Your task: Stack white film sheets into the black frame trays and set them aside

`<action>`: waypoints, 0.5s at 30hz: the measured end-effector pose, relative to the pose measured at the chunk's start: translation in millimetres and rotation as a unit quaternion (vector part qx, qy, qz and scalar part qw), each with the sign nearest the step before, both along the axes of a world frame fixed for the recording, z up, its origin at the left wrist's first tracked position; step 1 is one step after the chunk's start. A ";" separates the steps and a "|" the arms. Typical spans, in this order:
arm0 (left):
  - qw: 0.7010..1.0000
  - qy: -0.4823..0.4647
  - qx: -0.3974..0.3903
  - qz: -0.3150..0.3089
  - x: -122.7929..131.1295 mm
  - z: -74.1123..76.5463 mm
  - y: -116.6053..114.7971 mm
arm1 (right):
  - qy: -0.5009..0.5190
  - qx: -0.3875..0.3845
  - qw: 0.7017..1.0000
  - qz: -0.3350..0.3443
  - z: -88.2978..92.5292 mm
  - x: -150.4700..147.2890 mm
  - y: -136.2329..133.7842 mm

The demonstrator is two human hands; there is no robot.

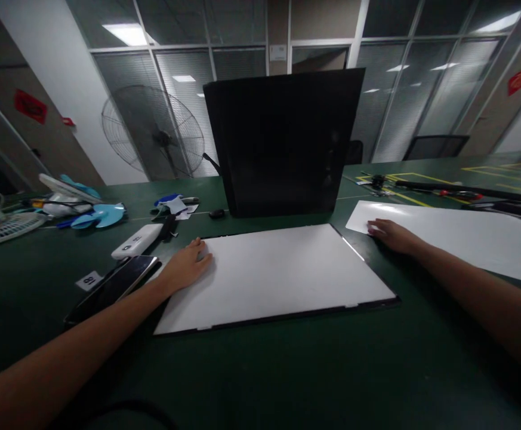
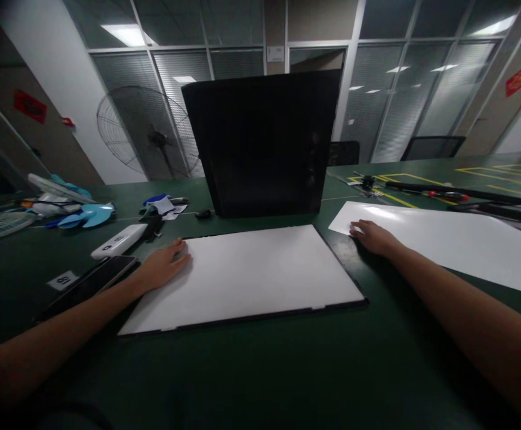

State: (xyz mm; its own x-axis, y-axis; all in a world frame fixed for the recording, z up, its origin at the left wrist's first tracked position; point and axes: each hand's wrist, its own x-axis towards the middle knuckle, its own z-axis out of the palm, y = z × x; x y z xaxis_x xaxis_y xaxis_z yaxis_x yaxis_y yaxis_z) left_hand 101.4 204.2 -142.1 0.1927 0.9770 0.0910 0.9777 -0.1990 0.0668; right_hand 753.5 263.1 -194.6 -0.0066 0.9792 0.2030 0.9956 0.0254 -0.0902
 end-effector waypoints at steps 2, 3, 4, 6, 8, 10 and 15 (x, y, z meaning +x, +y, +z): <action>1.000 0.005 -0.001 0.001 -0.5 -0.4 0.8 | 0.002 -0.010 1.000 -0.020 3.5 -2.7 -4.1; 1.000 0.005 0.000 0.003 -0.5 -0.2 1.0 | 0.000 -0.014 0.999 -0.034 5.0 -4.6 -6.4; 1.000 0.004 0.004 0.005 -0.3 0.3 1.1 | -0.002 -0.018 0.999 -0.048 6.3 -6.8 -8.8; 1.000 -0.001 0.011 0.008 0.4 1.3 1.1 | -0.006 -0.028 0.997 -0.073 8.4 -11.6 -12.8; 1.000 -0.004 0.011 0.009 1.3 2.2 0.9 | -0.008 -0.040 0.996 -0.085 10.2 -15.9 -15.4; 1.000 -0.001 0.005 0.011 1.9 2.5 0.7 | -0.007 -0.052 0.995 -0.085 12.7 -19.3 -16.4; 1.000 0.001 0.000 0.010 0.5 0.1 2.2 | -0.005 -0.068 0.995 -0.078 22.2 -25.8 -18.7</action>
State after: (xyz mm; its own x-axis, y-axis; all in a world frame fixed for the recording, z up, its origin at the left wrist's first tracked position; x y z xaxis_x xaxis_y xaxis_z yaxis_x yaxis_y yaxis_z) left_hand 101.9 206.4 -142.1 0.1725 0.9809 0.0901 0.9817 -0.1786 0.0656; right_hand 727.8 244.4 -172.4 0.1470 0.9866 0.0702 0.9872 -0.1419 -0.0721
